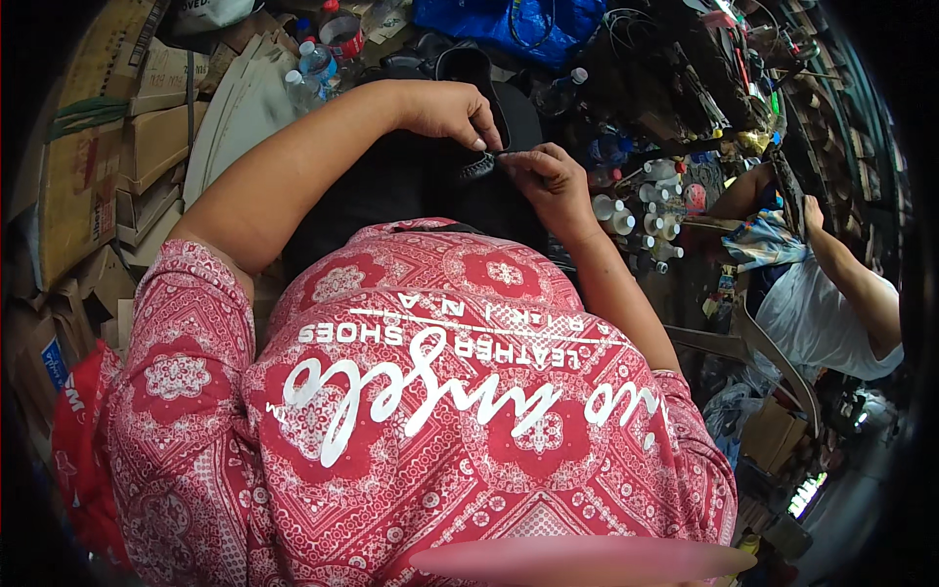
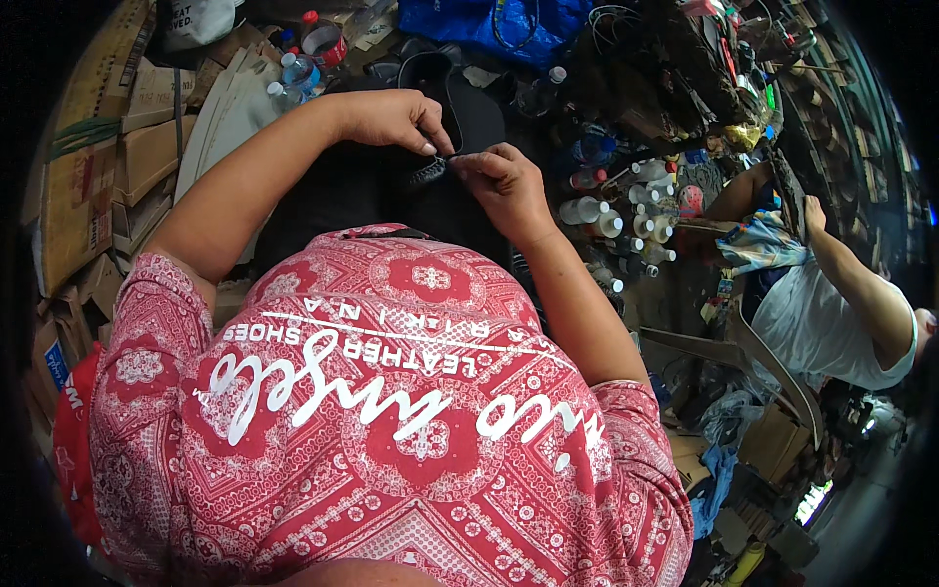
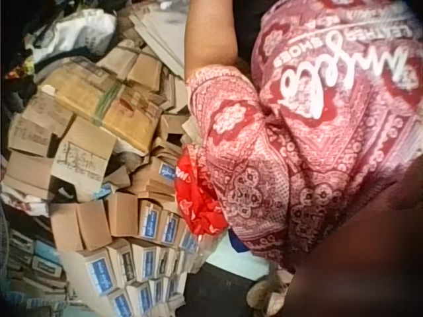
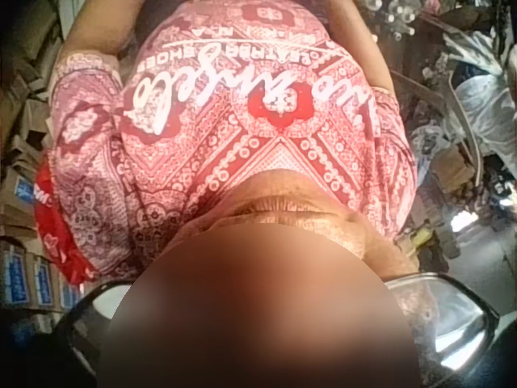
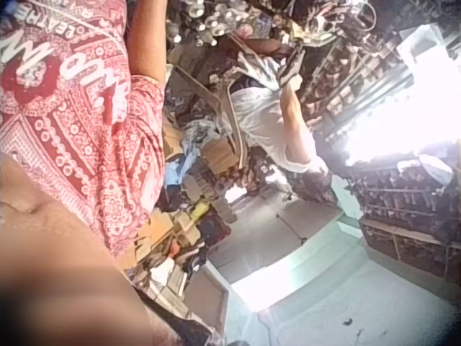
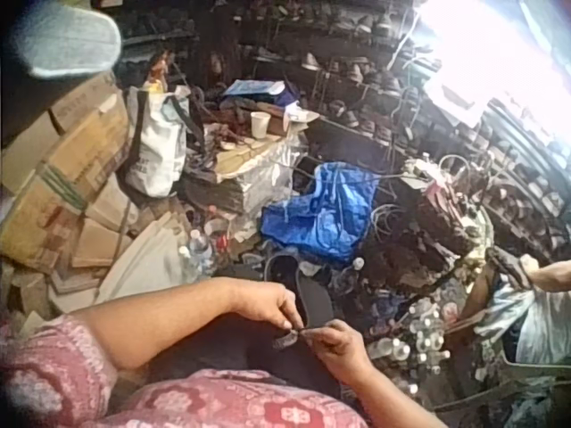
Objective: The person hand-sews the edge of a black leather shoe with a needle and thread.
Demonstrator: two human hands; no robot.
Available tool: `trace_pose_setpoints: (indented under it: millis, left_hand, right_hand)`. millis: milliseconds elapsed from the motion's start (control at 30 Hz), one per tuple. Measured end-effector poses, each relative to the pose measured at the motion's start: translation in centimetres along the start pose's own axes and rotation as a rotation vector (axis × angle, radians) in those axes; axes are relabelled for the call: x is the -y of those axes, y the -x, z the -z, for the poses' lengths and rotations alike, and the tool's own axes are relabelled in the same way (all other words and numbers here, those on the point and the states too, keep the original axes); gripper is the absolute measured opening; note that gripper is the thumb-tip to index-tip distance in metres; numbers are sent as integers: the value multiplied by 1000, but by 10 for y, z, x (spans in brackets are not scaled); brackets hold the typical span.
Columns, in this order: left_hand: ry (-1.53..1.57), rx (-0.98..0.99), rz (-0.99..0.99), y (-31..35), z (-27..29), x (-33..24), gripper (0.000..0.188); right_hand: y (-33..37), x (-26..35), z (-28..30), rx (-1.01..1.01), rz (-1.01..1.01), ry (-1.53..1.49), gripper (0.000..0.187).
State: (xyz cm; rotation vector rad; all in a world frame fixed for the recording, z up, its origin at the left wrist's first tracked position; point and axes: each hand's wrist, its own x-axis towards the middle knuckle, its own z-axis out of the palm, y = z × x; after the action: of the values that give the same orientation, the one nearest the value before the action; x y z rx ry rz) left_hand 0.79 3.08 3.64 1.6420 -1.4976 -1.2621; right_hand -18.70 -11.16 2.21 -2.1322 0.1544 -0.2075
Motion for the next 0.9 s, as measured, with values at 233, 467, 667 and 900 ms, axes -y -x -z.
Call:
trace_pose_setpoints:
  millis: [233, 467, 667, 900]
  left_hand:
    - [-28, 74, 41, -3, 0, -3, 30]
    - [-100, -148, -15, -14, -10, 2, 32]
    - [-388, -609, -37, 9, -39, -10, 33]
    - [-276, -415, 182, 112, -38, 7, 28]
  right_hand:
    - [-3, 27, 8, 98, 126, 484, 23]
    - [-29, 34, 13, 329, 157, 551, 21]
    - [-26, 9, 11, 245, -68, 219, 16]
    - [21, -45, 80, 81, -230, -1159, 24]
